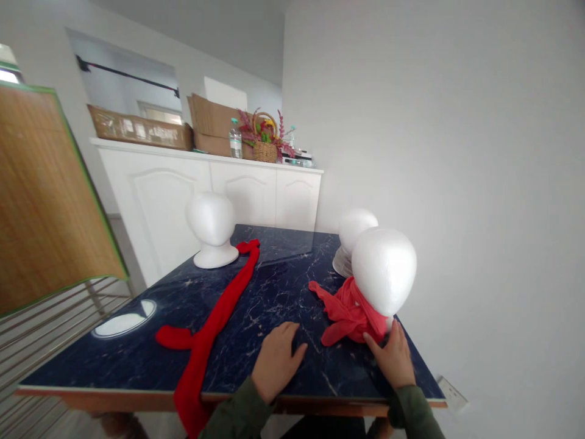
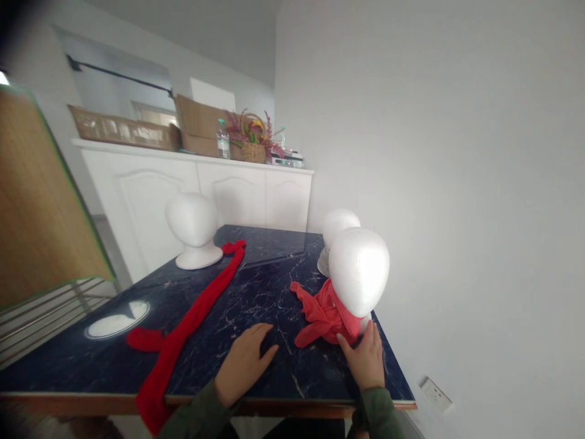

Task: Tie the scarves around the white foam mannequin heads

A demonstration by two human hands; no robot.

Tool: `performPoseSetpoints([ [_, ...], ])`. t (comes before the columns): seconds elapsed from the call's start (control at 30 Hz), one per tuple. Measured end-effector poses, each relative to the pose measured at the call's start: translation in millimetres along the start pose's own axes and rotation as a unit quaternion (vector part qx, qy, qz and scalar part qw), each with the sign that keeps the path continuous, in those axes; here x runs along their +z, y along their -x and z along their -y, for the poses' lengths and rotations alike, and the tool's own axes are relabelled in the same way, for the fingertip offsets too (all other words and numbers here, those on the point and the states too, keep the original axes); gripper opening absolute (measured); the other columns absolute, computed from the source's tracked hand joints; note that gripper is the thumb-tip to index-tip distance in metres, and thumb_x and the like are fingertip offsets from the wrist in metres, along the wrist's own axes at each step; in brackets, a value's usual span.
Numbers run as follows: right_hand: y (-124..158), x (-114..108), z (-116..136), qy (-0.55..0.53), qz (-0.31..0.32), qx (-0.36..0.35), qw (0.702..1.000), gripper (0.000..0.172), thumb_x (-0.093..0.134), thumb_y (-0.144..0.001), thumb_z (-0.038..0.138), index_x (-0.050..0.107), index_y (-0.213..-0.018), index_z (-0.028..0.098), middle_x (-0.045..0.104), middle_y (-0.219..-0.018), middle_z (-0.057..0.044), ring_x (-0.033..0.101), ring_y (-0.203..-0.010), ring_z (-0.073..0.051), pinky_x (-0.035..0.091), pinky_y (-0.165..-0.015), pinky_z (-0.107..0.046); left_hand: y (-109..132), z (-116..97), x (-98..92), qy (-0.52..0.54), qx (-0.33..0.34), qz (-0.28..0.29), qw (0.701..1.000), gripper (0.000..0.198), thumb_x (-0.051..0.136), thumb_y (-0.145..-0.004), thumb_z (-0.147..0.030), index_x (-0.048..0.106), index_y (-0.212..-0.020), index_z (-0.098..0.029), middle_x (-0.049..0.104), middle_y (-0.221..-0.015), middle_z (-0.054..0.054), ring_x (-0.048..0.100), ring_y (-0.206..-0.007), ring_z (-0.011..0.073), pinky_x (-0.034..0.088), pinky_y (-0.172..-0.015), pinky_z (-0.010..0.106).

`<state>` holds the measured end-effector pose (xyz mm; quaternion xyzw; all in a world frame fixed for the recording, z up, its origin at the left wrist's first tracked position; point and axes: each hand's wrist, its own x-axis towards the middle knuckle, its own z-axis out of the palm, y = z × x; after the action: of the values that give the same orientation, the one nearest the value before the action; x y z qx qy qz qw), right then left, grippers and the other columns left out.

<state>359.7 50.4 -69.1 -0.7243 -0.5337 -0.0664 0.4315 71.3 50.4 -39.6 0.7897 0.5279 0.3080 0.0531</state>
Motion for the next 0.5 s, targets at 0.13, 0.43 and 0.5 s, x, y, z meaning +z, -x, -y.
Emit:
performPoseSetpoints([
  [0.13, 26.4, -6.3, 9.0, -0.004, -0.102, 0.0, 0.995, 0.068, 0.05, -0.067, 0.068, 0.05, -0.1, 0.009, 0.054, -0.093, -0.017, 0.05, -0.094, -0.032, 0.041, -0.082, -0.045, 1.0, 67.0, -51.0, -0.161, -0.107, -0.079, 0.978, 0.049, 0.044, -0.082, -0.038, 0.046, -0.122, -0.011, 0.049, -0.123, 0.016, 0.044, -0.113, 0.0287, 0.032, -0.096, 0.04],
  [0.43, 73.6, 13.7, 112.2, -0.217, 0.312, -0.084, 0.921, 0.022, 0.048, -0.081, 0.04, 0.056, -0.078, 0.019, 0.057, -0.079, -0.004, 0.055, -0.076, -0.018, 0.043, -0.072, -0.03, 0.6, 112.2, -69.1, -0.226, -0.205, -0.008, 0.952, 0.024, 0.033, -0.086, -0.026, 0.053, -0.088, -0.013, 0.06, -0.084, 0.012, 0.057, -0.082, 0.0267, 0.04, -0.072, 0.037],
  [0.5, 71.1, 23.8, 135.7, -0.281, 0.366, -0.046, 0.886, 0.025, 0.048, -0.081, 0.04, 0.058, -0.083, 0.018, 0.06, -0.081, -0.004, 0.057, -0.078, -0.017, 0.044, -0.072, -0.029, 2.6, 104.2, -60.9, -0.162, -0.172, -0.02, 0.972, 0.024, 0.029, -0.088, -0.024, 0.051, -0.092, -0.015, 0.059, -0.084, 0.011, 0.058, -0.081, 0.0247, 0.041, -0.072, 0.036],
])
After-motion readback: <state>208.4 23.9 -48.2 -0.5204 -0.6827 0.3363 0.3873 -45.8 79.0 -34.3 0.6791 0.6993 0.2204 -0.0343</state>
